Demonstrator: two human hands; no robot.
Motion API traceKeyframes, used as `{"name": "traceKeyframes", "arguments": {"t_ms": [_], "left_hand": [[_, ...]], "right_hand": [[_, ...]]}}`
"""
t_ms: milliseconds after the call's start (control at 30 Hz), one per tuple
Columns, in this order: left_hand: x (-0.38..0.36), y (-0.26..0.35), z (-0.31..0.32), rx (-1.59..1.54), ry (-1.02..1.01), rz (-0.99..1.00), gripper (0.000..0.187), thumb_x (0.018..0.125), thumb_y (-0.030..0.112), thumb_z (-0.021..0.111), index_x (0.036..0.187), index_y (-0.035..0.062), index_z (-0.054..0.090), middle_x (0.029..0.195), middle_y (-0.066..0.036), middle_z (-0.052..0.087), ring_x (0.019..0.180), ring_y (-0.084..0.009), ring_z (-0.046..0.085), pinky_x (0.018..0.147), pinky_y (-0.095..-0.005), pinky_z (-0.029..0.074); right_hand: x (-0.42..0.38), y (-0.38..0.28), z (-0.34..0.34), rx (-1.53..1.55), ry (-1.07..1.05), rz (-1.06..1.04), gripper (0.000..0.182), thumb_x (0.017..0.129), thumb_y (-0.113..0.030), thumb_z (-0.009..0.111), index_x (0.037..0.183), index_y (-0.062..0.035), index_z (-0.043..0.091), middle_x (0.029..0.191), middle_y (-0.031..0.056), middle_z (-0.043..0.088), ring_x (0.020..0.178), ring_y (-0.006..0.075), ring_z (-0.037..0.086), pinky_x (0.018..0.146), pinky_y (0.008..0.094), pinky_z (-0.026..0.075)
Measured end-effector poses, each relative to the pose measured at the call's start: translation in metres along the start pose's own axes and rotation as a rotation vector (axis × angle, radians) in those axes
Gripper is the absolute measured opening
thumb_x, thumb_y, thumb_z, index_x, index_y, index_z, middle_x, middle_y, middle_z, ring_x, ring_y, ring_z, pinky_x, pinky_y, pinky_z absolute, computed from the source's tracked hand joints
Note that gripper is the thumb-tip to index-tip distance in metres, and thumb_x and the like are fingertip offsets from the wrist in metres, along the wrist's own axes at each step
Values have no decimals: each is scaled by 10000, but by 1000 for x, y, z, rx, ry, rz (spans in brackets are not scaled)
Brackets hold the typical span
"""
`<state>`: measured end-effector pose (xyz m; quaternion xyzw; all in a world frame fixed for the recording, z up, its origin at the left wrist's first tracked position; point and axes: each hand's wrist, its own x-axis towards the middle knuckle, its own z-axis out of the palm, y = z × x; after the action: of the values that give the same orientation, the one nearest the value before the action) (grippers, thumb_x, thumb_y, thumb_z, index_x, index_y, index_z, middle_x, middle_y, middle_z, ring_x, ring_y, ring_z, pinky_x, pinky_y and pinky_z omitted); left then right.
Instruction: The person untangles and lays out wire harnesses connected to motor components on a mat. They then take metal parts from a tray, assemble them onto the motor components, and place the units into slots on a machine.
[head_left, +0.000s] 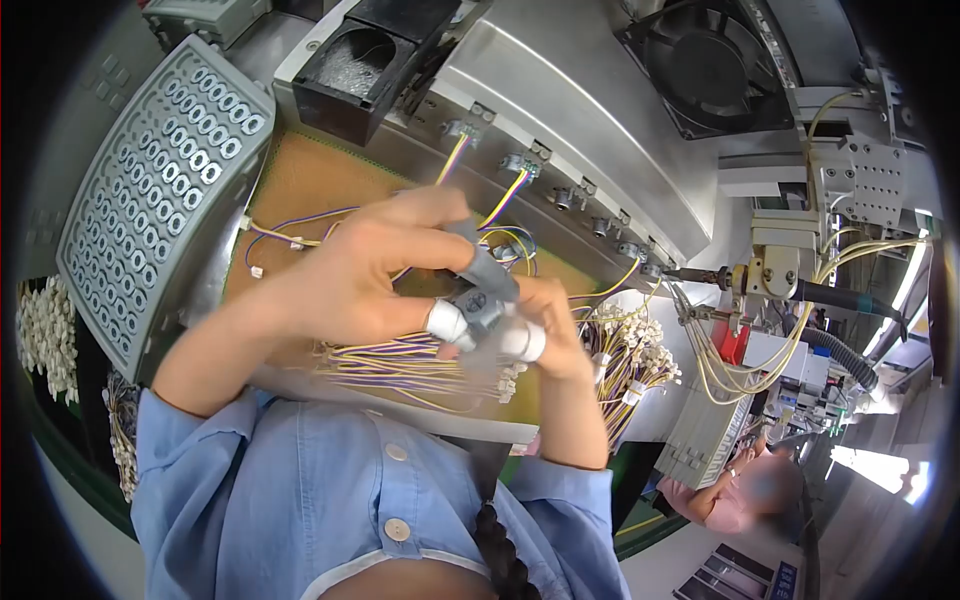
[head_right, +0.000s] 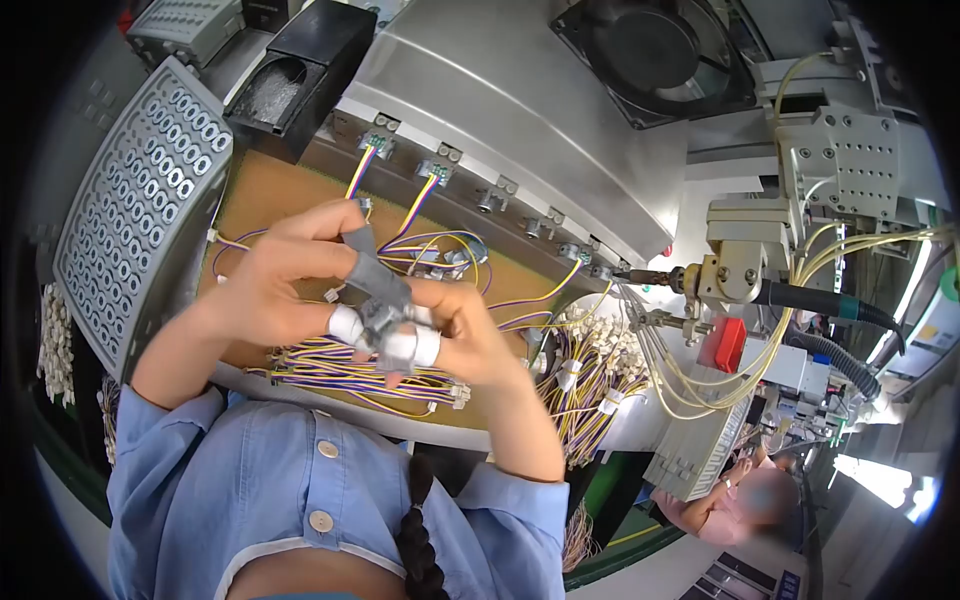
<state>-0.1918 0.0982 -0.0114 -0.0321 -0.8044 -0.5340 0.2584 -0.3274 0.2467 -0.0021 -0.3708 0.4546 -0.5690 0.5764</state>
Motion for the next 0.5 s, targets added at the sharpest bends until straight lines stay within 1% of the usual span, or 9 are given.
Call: {"name": "traceKeyframes", "arguments": {"t_ms": [33, 67, 100, 133, 167, 233, 333, 433, 500], "left_hand": [[-3, 0, 7, -62, 96, -67, 308, 627, 64, 677, 928, 59, 609, 791, -71, 525, 659, -239, 526, 575, -330, 419], [-2, 5, 10, 60, 180, -32, 366, 644, 82, 704, 993, 50, 601, 807, -59, 534, 681, -185, 528, 572, -289, 409], [-8, 10, 13, 51, 175, -29, 366, 644, 82, 704, 993, 50, 601, 807, -59, 534, 681, -185, 528, 572, -289, 409], [-17, 15, 13, -23, 321, -136, 378, 651, 87, 707, 1007, 37, 591, 815, -52, 537, 707, -158, 528, 586, -263, 403], [-25, 16, 10, -95, 469, -247, 390, 659, 92, 710, 1021, 24, 582, 823, -45, 540, 733, -132, 529, 601, -236, 398], [-37, 11, 1, -64, 481, -270, 441, 679, 72, 705, 1080, 0, 538, 844, -26, 545, 765, -93, 518, 630, -204, 388], [-50, 0, -1, -222, 613, -349, 470, 721, 36, 688, 1130, -22, 465, 879, -23, 555, 764, -86, 517, 663, -207, 387], [-73, -4, -14, -138, 613, -358, 451, 717, 5, 680, 1110, -34, 462, 924, -47, 550, 792, -100, 521, 705, -220, 404], [-79, -4, -14, -158, 630, -446, 439, 709, -26, 673, 1094, -38, 463, 947, -65, 540, 807, -113, 522, 746, -236, 418]], "right_hand": [[-1, 4, 1, -7, 9, -3, 224, 789, -68, 598, 966, 63, 551, 738, 109, 624, 519, 125, 583, 448, 234, 489], [-2, 11, -1, -59, 186, -47, 227, 815, -107, 567, 966, 61, 549, 726, 118, 617, 501, 136, 578, 438, 240, 492], [-5, 15, -2, -108, 363, -87, 242, 840, -147, 536, 966, 60, 547, 714, 127, 610, 482, 146, 573, 429, 246, 495], [-8, 14, -4, 129, 501, -53, 307, 868, -224, 499, 966, 63, 542, 682, 123, 593, 448, 152, 557, 413, 250, 492], [-8, 17, -8, 233, 559, -178, 355, 890, -268, 462, 971, 69, 538, 652, 106, 575, 435, 145, 533, 408, 263, 490], [-3, 16, -6, 176, 781, -81, 443, 870, -403, 444, 962, 17, 555, 645, 34, 553, 414, 101, 441, 368, 248, 439], [15, 18, -2, 149, 840, -115, 432, 870, -404, 450, 977, 4, 546, 657, 17, 550, 417, 97, 434, 375, 257, 427], [33, 14, 5, 213, 910, -152, 410, 878, -407, 457, 972, -15, 535, 673, 11, 557, 480, 98, 470, 418, 259, 394], [36, 11, -1, 265, 885, -132, 406, 888, -411, 442, 989, -27, 528, 696, 11, 573, 517, 96, 488, 451, 253, 389]]}}
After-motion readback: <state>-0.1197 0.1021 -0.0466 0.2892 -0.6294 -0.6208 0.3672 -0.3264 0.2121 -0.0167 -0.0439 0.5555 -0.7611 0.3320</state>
